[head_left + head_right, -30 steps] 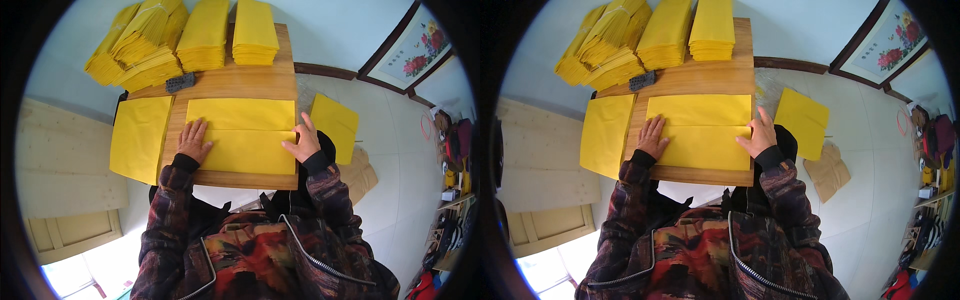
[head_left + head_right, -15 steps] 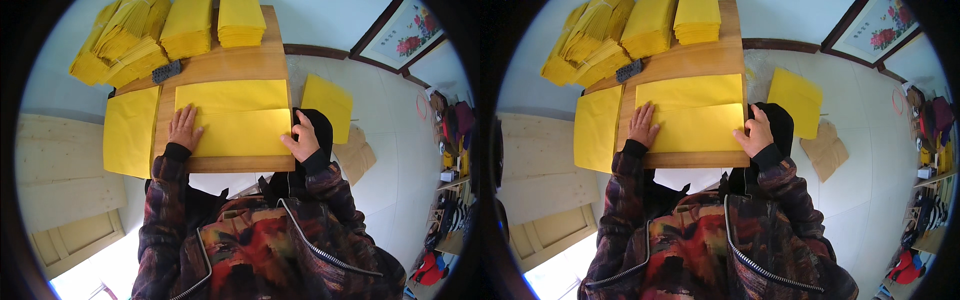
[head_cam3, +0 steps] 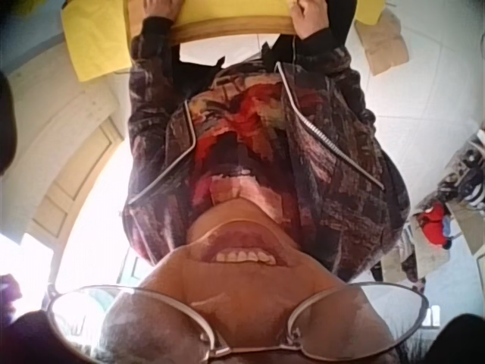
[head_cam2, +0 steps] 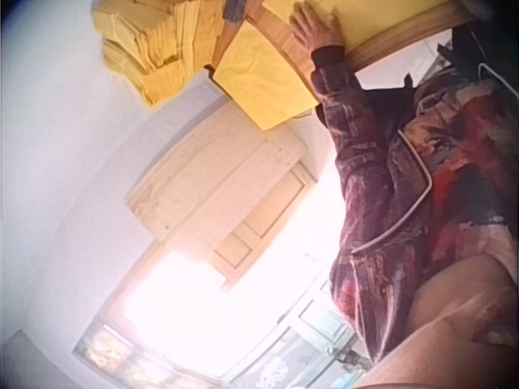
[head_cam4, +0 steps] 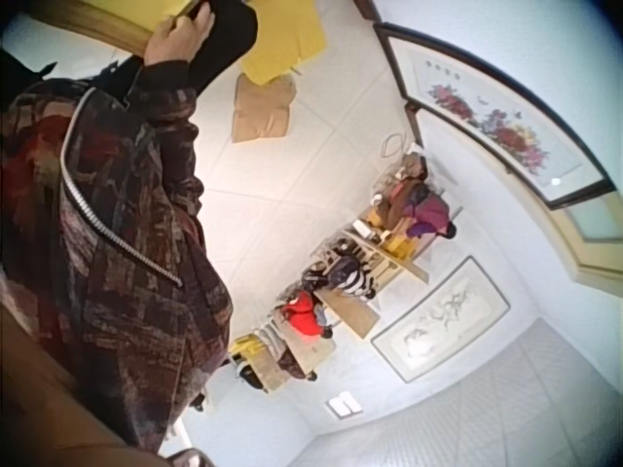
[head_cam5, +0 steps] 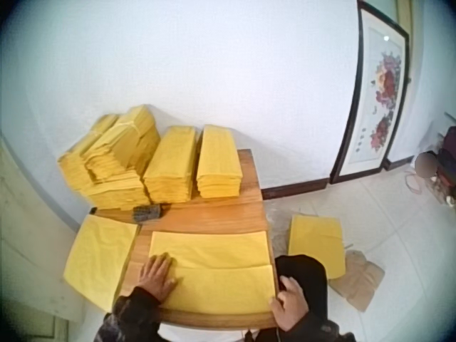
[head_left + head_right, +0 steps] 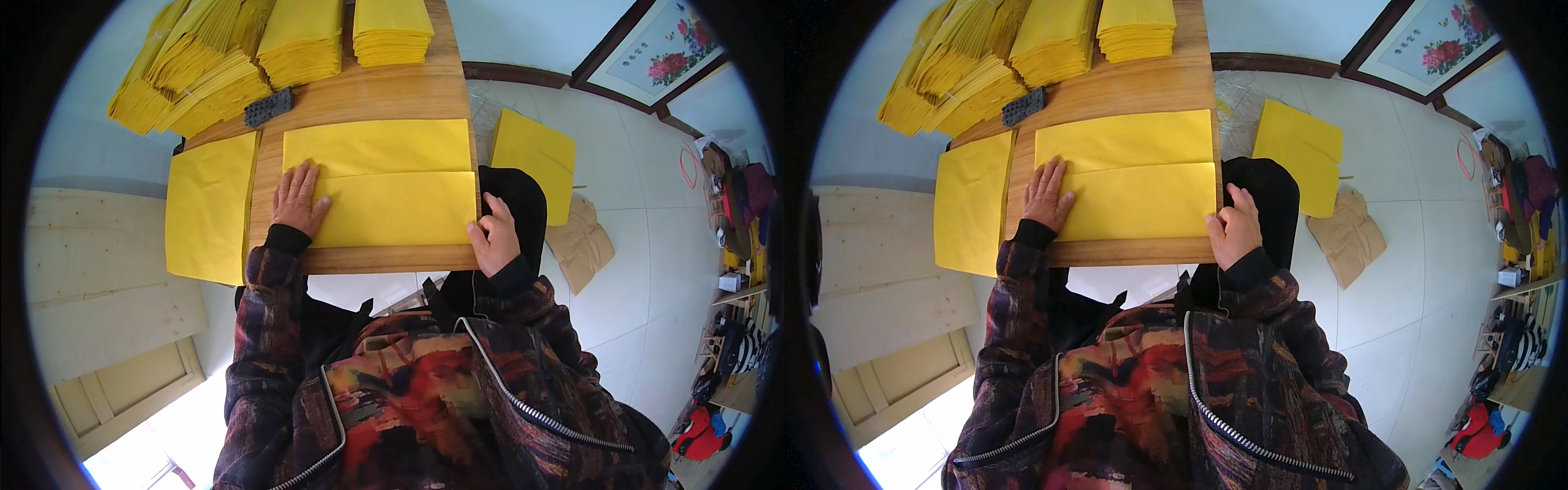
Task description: The person folds yellow paper sheets by hand on a low wooden table, repeatedly folding each sheet in half and then into smaller sections. The person stacks the folded sheets into a neat pile on the table.
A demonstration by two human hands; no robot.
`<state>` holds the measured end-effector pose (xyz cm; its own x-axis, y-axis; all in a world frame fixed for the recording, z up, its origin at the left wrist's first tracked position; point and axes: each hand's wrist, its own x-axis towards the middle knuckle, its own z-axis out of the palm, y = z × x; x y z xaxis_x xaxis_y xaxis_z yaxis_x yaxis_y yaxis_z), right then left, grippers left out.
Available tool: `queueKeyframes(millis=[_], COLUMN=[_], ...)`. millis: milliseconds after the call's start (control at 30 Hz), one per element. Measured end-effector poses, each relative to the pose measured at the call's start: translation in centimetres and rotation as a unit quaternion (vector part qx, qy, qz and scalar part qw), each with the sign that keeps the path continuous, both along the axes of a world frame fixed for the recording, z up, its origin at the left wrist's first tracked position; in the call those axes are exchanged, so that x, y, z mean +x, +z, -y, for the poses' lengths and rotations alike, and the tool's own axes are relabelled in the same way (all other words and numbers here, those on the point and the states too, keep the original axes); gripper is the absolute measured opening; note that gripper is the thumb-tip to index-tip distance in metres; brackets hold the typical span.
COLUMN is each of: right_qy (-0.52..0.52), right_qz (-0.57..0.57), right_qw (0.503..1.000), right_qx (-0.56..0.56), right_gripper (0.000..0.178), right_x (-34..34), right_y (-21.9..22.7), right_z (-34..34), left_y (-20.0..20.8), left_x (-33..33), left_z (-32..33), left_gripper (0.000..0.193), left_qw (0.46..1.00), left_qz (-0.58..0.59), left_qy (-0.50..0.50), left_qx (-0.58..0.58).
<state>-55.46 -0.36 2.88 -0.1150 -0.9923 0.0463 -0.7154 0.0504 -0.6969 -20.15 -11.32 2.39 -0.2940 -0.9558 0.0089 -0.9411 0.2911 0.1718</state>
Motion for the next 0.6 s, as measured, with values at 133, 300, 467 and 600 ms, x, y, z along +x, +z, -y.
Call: queueKeyframes(millis=[133,300,467,600], right_qy=[-0.006,-0.014,-0.023,-0.021], right_qz=[0.0,-0.025,-0.05,-0.061], right_qw=[1.0,0.999,0.998,0.998], right_qx=[-0.01,-0.019,-0.036,-0.027], right_gripper=[0.028,0.026,0.024,0.022], right_x=[0.09,0.23,0.53,0.68], right_y=[-0.01,-0.04,0.04,0.56], right_z=[-0.16,-0.06,-0.02,-0.04], left_y=[-0.06,-0.42,-0.64,-0.49], left_x=[-0.04,0.06,0.01,-0.21], left_z=[0.01,-0.06,-0.05,-0.12], left_gripper=[0.063,0.063,0.067,0.068], left_qw=[1.0,1.0,1.0,1.0], left_qz=[0.005,0.001,-0.002,0.009], left_qy=[0.0,-0.005,0.004,0.019], left_qx=[-0.008,-0.029,-0.028,-0.014])
